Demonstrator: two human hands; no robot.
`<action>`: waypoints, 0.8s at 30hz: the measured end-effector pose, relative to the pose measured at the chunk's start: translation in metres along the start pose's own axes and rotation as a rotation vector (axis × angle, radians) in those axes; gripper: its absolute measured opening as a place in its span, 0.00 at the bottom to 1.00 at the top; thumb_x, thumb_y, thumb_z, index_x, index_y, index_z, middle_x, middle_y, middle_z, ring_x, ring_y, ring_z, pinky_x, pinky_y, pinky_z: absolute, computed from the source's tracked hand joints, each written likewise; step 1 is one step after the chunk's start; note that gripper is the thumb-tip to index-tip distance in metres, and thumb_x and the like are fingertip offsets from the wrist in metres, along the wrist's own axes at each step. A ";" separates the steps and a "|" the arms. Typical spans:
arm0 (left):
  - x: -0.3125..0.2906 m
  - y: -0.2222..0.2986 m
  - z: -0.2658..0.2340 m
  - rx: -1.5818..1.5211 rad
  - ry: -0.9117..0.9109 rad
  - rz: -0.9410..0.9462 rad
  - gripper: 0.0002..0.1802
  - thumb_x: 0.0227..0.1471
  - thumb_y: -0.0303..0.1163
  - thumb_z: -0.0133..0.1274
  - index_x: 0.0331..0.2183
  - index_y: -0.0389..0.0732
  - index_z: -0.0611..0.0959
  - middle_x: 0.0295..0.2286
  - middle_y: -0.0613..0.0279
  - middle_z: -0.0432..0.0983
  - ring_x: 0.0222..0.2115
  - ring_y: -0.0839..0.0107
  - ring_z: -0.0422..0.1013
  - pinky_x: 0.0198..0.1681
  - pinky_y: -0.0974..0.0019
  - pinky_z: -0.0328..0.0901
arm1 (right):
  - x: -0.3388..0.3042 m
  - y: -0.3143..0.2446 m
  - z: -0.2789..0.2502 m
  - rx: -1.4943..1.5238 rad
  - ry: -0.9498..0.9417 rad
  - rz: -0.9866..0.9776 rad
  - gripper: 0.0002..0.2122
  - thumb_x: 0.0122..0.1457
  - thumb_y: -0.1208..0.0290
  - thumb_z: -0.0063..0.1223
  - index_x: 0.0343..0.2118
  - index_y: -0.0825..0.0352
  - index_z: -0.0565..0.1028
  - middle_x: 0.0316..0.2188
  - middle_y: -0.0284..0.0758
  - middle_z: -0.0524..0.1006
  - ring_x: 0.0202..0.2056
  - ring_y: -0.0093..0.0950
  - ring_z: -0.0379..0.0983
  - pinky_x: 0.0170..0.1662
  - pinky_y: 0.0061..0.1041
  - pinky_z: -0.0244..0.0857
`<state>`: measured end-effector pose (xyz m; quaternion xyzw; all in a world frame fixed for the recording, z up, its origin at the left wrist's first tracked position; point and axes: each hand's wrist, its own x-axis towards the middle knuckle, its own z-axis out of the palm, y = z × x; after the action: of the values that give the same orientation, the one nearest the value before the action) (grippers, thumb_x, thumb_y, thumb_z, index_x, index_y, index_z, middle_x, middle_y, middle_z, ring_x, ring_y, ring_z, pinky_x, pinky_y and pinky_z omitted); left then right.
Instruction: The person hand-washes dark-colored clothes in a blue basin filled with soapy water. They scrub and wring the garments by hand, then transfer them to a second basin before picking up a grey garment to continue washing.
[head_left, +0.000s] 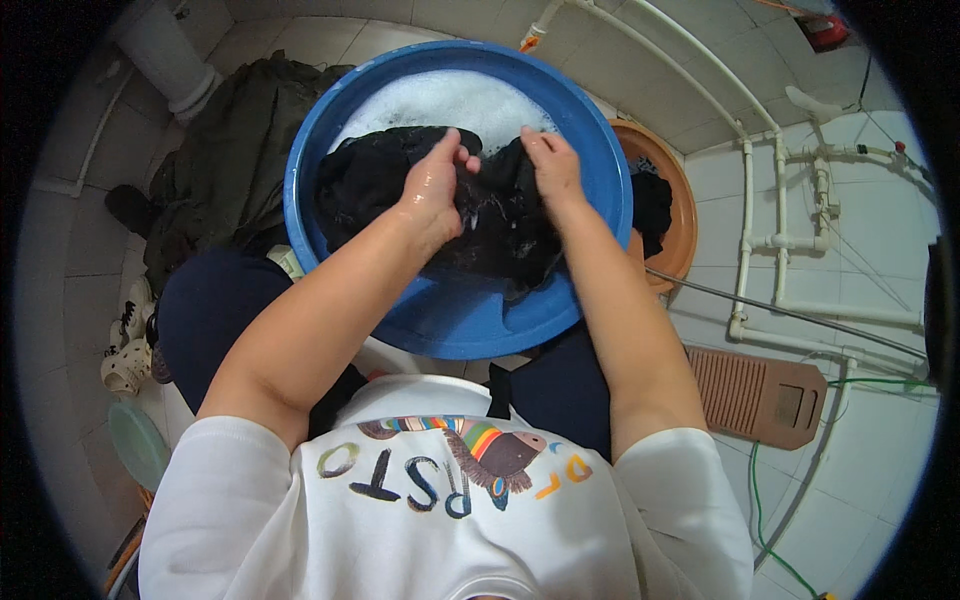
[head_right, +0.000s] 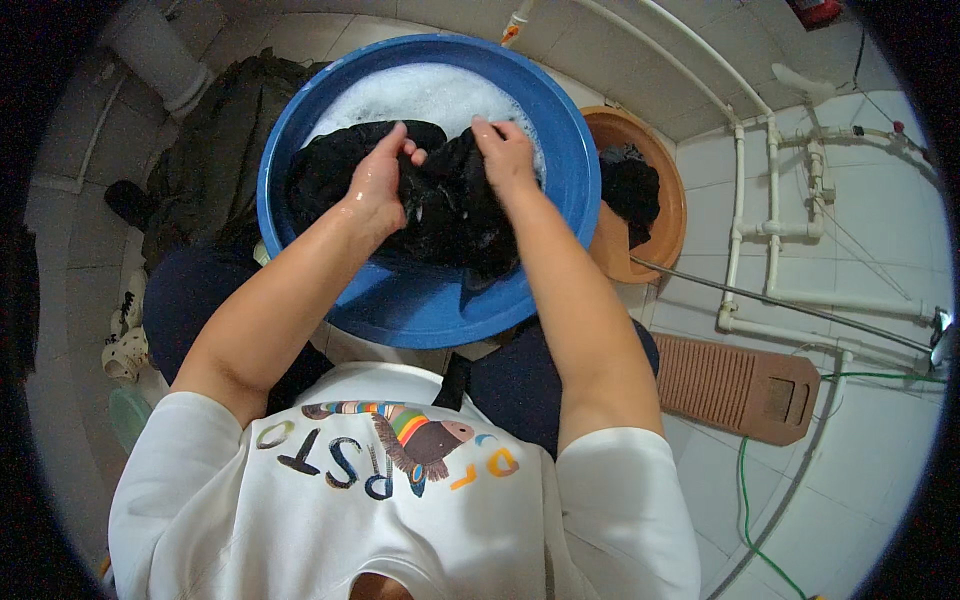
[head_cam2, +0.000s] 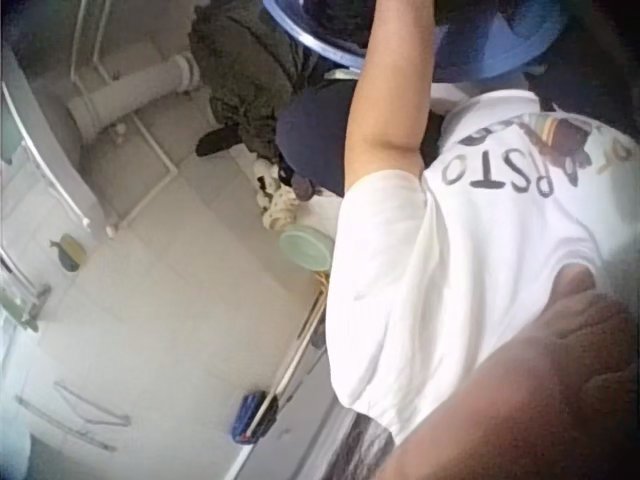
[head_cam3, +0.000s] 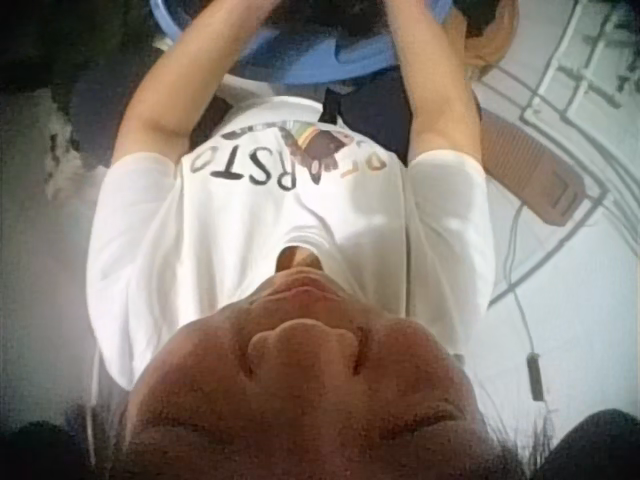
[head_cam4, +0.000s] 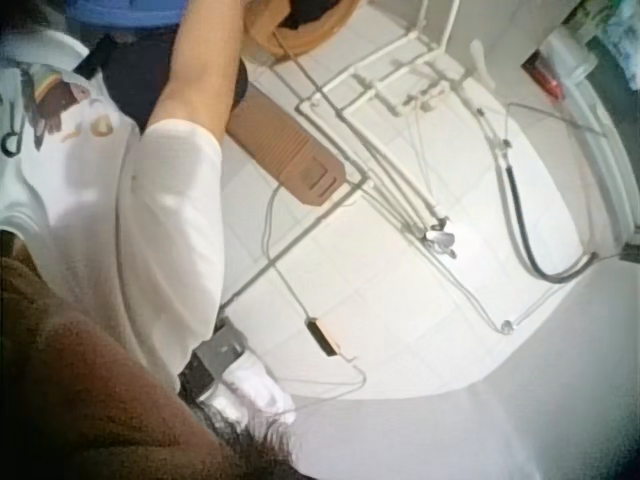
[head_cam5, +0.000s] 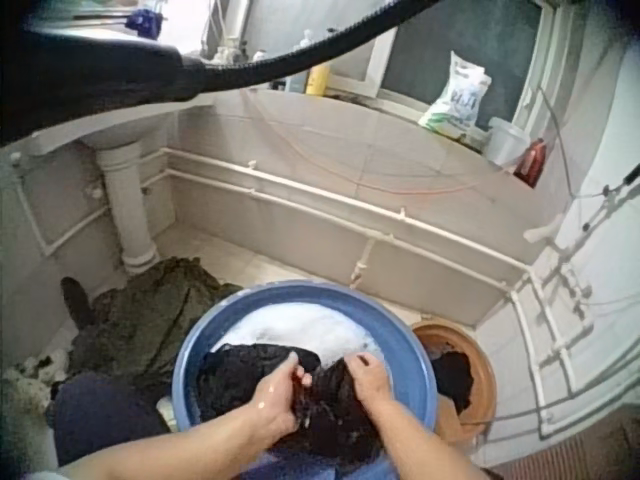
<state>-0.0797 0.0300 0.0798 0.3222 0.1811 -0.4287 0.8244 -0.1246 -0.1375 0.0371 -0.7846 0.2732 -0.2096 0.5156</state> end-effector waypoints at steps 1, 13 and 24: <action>-0.002 0.007 0.003 -0.019 0.005 0.014 0.16 0.53 0.44 0.43 0.21 0.44 0.70 0.22 0.62 0.69 0.24 0.70 0.64 0.33 0.68 0.62 | 0.011 -0.002 -0.007 -0.015 -0.018 -0.073 0.19 0.46 0.55 0.55 0.27 0.71 0.75 0.26 0.39 0.75 0.30 0.27 0.69 0.36 0.25 0.62; 0.035 -0.001 -0.036 1.245 -0.069 0.365 0.32 0.42 0.32 0.56 0.50 0.38 0.65 0.46 0.48 0.64 0.47 0.63 0.62 0.48 0.68 0.58 | 0.058 0.113 0.014 -0.821 -0.480 0.356 0.32 0.49 0.45 0.45 0.52 0.64 0.62 0.52 0.47 0.60 0.53 0.44 0.57 0.54 0.35 0.51; 0.056 0.006 -0.025 0.765 0.160 0.115 0.22 0.46 0.31 0.49 0.45 0.32 0.69 0.39 0.55 0.70 0.38 0.69 0.65 0.41 0.69 0.59 | 0.088 0.128 0.039 -0.338 -0.098 0.175 0.23 0.42 0.62 0.56 0.41 0.69 0.68 0.40 0.44 0.72 0.43 0.38 0.68 0.46 0.32 0.60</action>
<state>-0.0437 0.0162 0.0315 0.6481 0.0538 -0.3917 0.6509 -0.0614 -0.2079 -0.0913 -0.8427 0.3460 -0.0766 0.4053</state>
